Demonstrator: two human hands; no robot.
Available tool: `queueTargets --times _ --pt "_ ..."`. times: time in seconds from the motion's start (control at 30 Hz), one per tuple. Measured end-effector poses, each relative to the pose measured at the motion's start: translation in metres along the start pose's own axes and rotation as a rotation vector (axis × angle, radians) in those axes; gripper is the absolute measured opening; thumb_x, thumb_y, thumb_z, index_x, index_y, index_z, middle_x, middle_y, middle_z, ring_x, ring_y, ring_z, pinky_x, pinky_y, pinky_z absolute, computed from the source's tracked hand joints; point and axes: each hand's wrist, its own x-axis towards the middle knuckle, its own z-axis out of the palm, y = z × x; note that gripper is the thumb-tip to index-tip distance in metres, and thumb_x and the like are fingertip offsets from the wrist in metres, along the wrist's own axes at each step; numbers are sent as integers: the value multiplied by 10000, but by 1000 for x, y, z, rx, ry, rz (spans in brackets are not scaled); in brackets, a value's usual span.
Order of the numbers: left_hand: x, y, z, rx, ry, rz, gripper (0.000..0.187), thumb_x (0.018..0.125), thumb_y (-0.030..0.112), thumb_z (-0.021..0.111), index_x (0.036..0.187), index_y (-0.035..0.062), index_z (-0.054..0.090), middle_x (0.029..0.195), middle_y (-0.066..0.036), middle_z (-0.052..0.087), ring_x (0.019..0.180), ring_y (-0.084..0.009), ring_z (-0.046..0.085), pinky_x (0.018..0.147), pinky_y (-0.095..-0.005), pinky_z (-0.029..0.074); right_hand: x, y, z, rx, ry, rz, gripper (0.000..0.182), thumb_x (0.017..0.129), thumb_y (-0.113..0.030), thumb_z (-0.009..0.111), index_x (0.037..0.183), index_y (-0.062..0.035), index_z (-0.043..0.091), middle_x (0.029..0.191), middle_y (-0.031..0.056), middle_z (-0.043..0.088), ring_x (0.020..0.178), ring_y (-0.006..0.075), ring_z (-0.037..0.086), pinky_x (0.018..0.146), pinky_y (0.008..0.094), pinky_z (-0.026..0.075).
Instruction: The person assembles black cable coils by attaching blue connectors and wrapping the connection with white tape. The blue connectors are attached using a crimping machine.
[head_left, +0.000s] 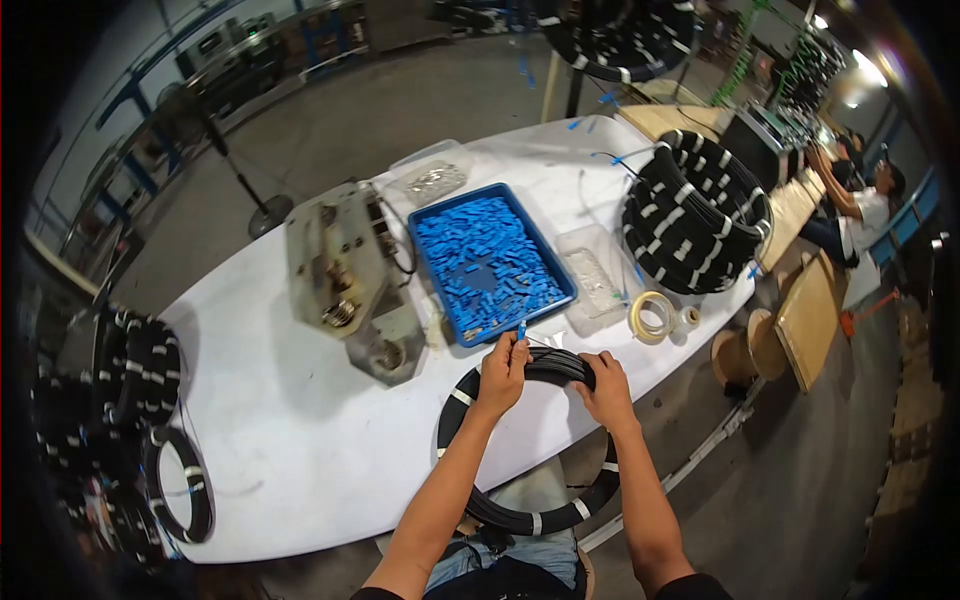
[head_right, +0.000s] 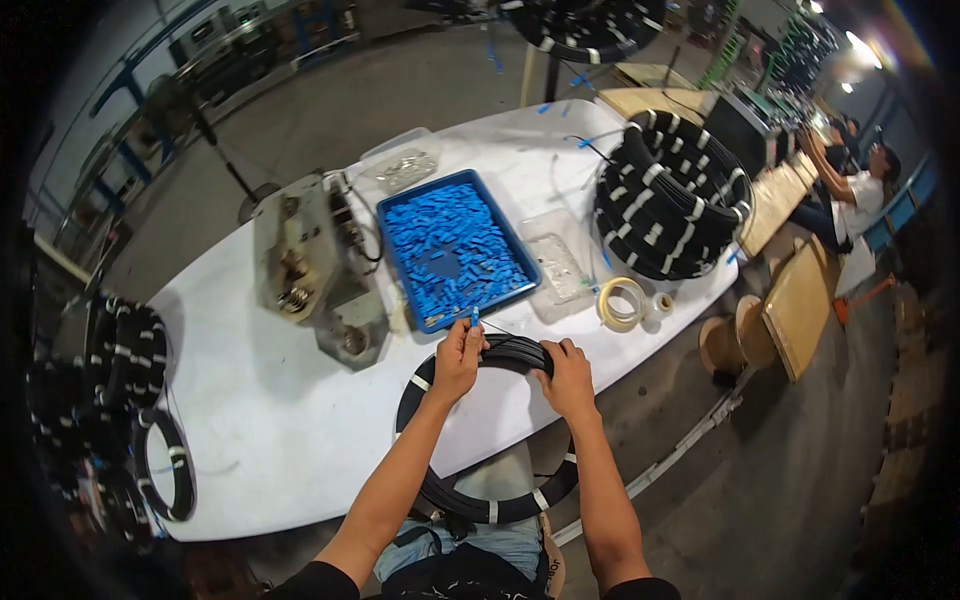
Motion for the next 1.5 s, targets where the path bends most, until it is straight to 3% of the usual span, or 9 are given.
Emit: queueTargets --times 0.47,0.63,0.7,0.8,0.87,0.9,0.97,1.17,1.5 --pt "-119 21 -152 -191 497 -12 204 1050 193 430 983 22 519 814 -43 588 811 -124 588 793 -266 476 -13 -129 83 66 -257 -291 490 753 -144 777 1208 -90 604 1084 129 564 997 370 537 869 444 473" --pt "-152 24 -225 -330 778 -37 179 1022 154 478 1150 30 490 996 -109 654 980 -195 628 887 -330 498 5 -182 131 117 -383 -458 485 762 -163 770 1214 -111 603 1096 120 565 1039 367 540 887 447 474" --pt "-163 29 -249 -416 1003 -79 393 971 151 575 1318 34 433 1155 -136 608 1097 -234 580 1006 -370 434 12 -203 147 115 -417 -512 488 765 -175 767 1220 -121 600 1099 111 566 1056 358 541 891 442 474" --pt "-171 40 -265 65 1273 -143 531 922 169 648 1368 25 400 1310 -151 525 1250 -270 471 1076 -407 356 23 -231 166 113 -506 -580 515 774 -200 759 1255 -138 586 1143 80 578 1102 322 544 918 445 460" --pt "-170 48 -267 673 1361 140 623 863 176 706 1380 13 400 1406 -156 441 1354 -298 345 1116 -429 286 26 -241 174 58 -505 -672 579 780 -216 755 1317 -170 545 1204 48 585 1135 289 546 940 447 445" --pt "-168 53 -267 673 1350 138 623 863 176 706 1380 13 400 1406 -156 441 1354 -298 345 1116 -429 286 23 -243 174 59 -503 -662 579 780 -216 755 1317 -170 545 1204 48 585 1135 289 546 940 447 445" --pt "-162 59 -267 889 578 170 628 834 218 724 1369 47 443 1391 -156 459 1350 -326 355 1119 -464 276 20 -240 173 33 -390 -665 637 788 -207 748 1372 -182 494 1249 44 584 1155 284 546 952 462 433" --pt "-138 41 -253 1172 25 -107 583 823 320 729 1329 122 515 1315 -158 528 1268 -369 454 1068 -528 327 -15 -184 136 -23 -208 -277 744 705 -249 818 1360 -126 488 1217 145 554 1093 365 545 884 490 459" --pt "-135 37 -236 1212 154 -293 594 813 257 748 1314 75 487 1199 -158 506 1050 -367 558 838 -528 476 -2 -167 117 43 -268 -174 540 688 -289 829 1154 -112 622 1080 83 618 1006 324 606 855 431 505"
